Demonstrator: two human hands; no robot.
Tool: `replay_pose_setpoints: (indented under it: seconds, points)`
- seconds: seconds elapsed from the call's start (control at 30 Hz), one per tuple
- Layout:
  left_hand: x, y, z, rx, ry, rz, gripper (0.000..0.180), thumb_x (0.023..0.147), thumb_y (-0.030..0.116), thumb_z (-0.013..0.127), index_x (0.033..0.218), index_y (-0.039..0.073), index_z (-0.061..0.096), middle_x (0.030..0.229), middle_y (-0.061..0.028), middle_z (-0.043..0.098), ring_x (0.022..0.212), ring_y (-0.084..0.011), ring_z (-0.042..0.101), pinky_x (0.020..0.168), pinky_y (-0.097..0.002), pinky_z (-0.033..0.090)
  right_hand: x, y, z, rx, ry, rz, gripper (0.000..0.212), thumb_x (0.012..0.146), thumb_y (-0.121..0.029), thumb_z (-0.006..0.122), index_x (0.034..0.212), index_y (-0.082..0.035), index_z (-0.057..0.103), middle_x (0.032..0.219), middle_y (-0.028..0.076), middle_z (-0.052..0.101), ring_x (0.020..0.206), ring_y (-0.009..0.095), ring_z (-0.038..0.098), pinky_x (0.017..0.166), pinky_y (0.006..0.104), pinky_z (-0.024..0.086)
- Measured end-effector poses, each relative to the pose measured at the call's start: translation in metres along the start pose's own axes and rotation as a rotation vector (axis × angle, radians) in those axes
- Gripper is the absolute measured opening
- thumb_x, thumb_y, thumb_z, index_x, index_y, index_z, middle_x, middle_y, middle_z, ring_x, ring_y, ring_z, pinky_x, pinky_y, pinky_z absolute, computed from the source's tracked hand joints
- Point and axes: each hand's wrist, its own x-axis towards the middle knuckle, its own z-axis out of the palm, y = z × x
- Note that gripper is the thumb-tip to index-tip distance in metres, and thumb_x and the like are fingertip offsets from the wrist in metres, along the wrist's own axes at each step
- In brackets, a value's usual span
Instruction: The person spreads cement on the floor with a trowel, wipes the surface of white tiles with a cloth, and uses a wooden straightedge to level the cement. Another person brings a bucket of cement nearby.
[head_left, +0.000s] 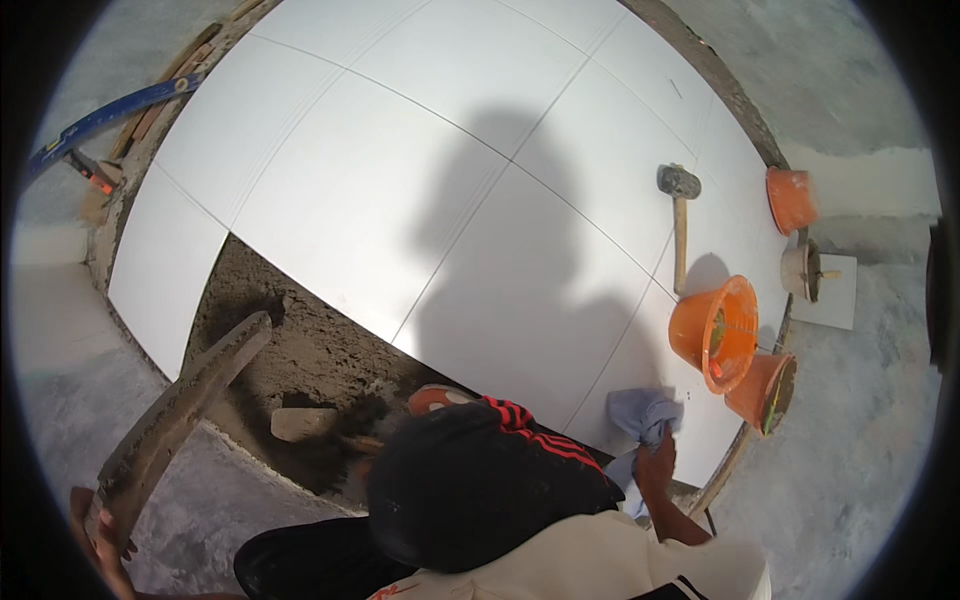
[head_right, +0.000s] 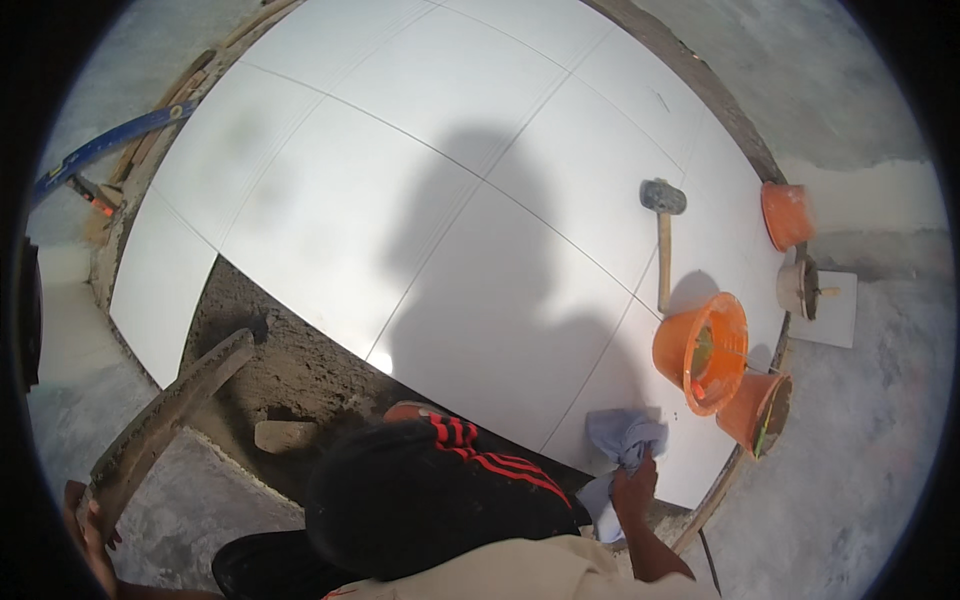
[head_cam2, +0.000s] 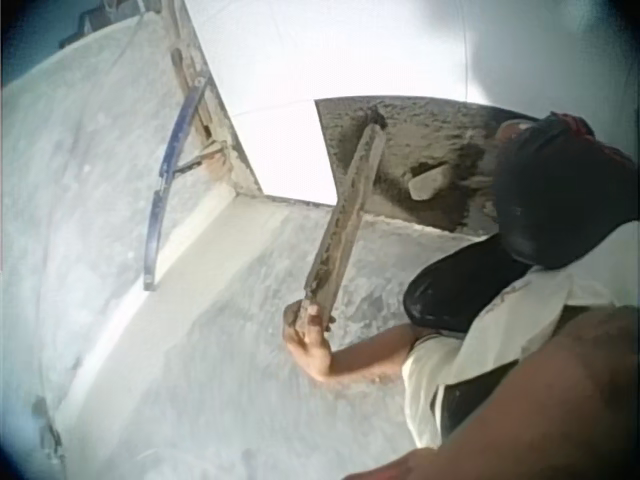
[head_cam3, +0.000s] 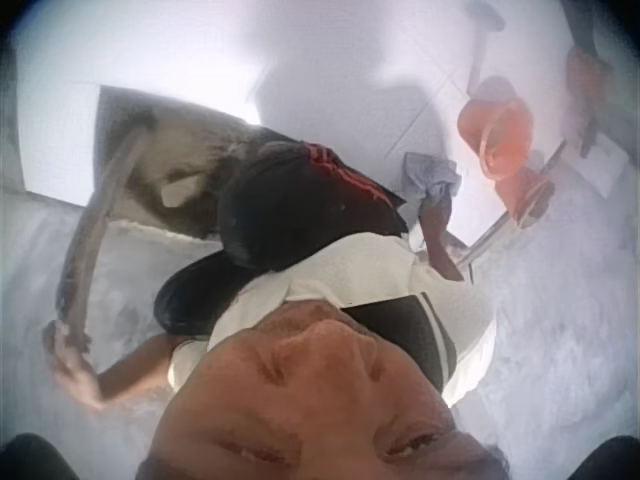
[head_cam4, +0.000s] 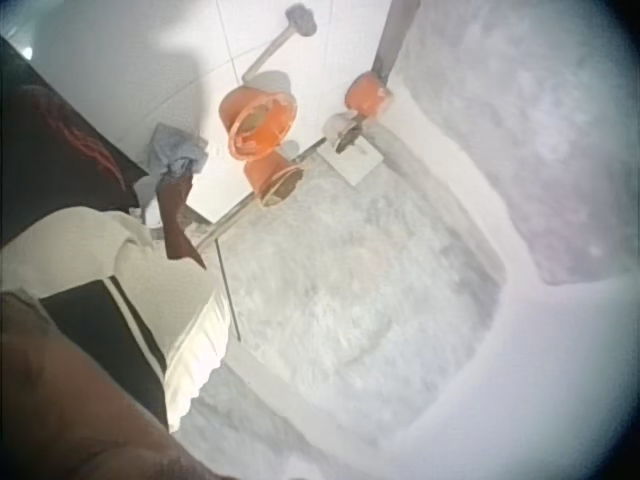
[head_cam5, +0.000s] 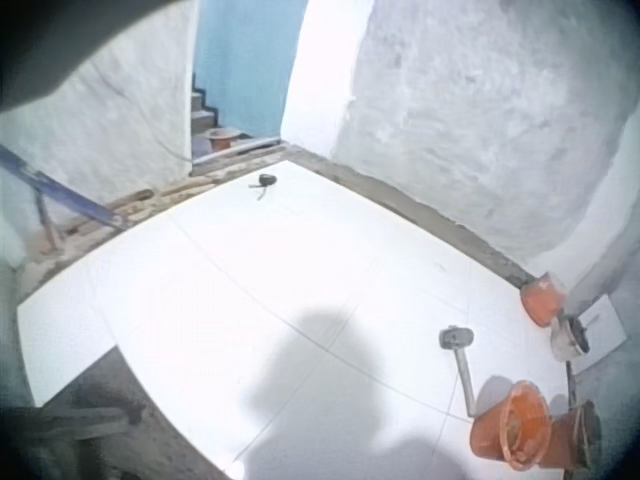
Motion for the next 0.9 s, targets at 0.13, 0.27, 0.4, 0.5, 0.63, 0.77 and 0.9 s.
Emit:
replay_pose_setpoints:
  seconds: [0.13,0.27,0.4,0.5,0.63,0.77,0.9]
  points:
    - [0.003,-0.074,-0.019,-0.013,0.082,-0.039,0.067,0.098,0.051,0.065,0.144,0.002,0.056,0.110,-0.0117,0.067,0.064,-0.0159,0.055,0.058,-0.0265,0.041,0.078,-0.128,-0.033,0.091,0.083,-0.618,0.080,0.082,-0.016,0.074,0.154,0.005,0.044,0.146,0.029,0.054,0.134,0.050,0.050,0.115,0.0549,0.040]
    - [-0.002,-0.078,-0.027,-0.039,0.034,-0.130,0.071,0.096,0.052,0.068,0.145,0.002,0.057,0.127,-0.0131,0.061,0.072,-0.0158,0.057,0.060,-0.0270,0.043,0.211,-0.278,0.057,0.151,0.345,-1.045,0.069,0.084,-0.030,0.083,0.148,-0.014,0.061,0.150,0.027,0.052,0.136,0.048,0.049,0.111,0.0606,0.041]
    - [-0.021,-0.073,-0.020,-0.007,0.249,-0.094,0.073,0.094,0.053,0.069,0.145,0.002,0.057,0.125,-0.0130,0.062,0.069,-0.0147,0.056,0.058,-0.0268,0.041,0.232,-0.509,0.113,0.202,0.650,-1.009,0.060,0.086,-0.050,0.080,0.142,-0.031,0.066,0.148,0.009,0.058,0.139,0.037,0.050,0.109,0.0597,0.041]
    - [-0.031,-0.075,-0.032,0.008,0.232,-0.161,0.073,0.094,0.054,0.069,0.144,0.002,0.057,0.120,-0.0128,0.063,0.065,-0.0137,0.054,0.056,-0.0264,0.040,0.176,-0.570,0.116,0.127,0.249,-1.200,0.059,0.086,-0.050,0.078,0.142,-0.033,0.066,0.150,0.006,0.056,0.142,0.035,0.047,0.112,0.0648,0.037]
    - [-0.048,-0.082,-0.050,-0.028,0.196,-0.207,0.074,0.093,0.055,0.070,0.143,0.002,0.057,0.113,-0.0123,0.065,0.061,-0.0132,0.051,0.056,-0.0265,0.039,0.092,-0.452,0.131,0.061,0.130,-1.510,0.061,0.085,-0.047,0.079,0.143,-0.035,0.064,0.150,0.005,0.054,0.143,0.033,0.046,0.110,0.0635,0.039]
    - [-0.044,-0.063,-0.038,-0.028,0.163,-0.183,0.074,0.093,0.055,0.070,0.143,0.002,0.057,0.110,-0.0117,0.065,0.061,-0.0130,0.051,0.055,-0.0267,0.039,0.192,-0.427,0.092,0.058,0.260,-0.992,0.055,0.093,-0.043,0.073,0.145,-0.030,0.063,0.152,0.010,0.053,0.143,0.039,0.045,0.111,0.0678,0.038]
    - [-0.024,-0.052,-0.025,-0.037,0.102,-0.155,0.075,0.093,0.055,0.070,0.144,0.002,0.056,0.106,-0.0111,0.065,0.062,-0.0128,0.051,0.055,-0.0269,0.039,0.231,-0.494,0.094,-0.022,0.481,-0.710,0.054,0.093,-0.047,0.071,0.143,-0.028,0.064,0.151,0.011,0.053,0.140,0.042,0.046,0.109,0.0690,0.038]
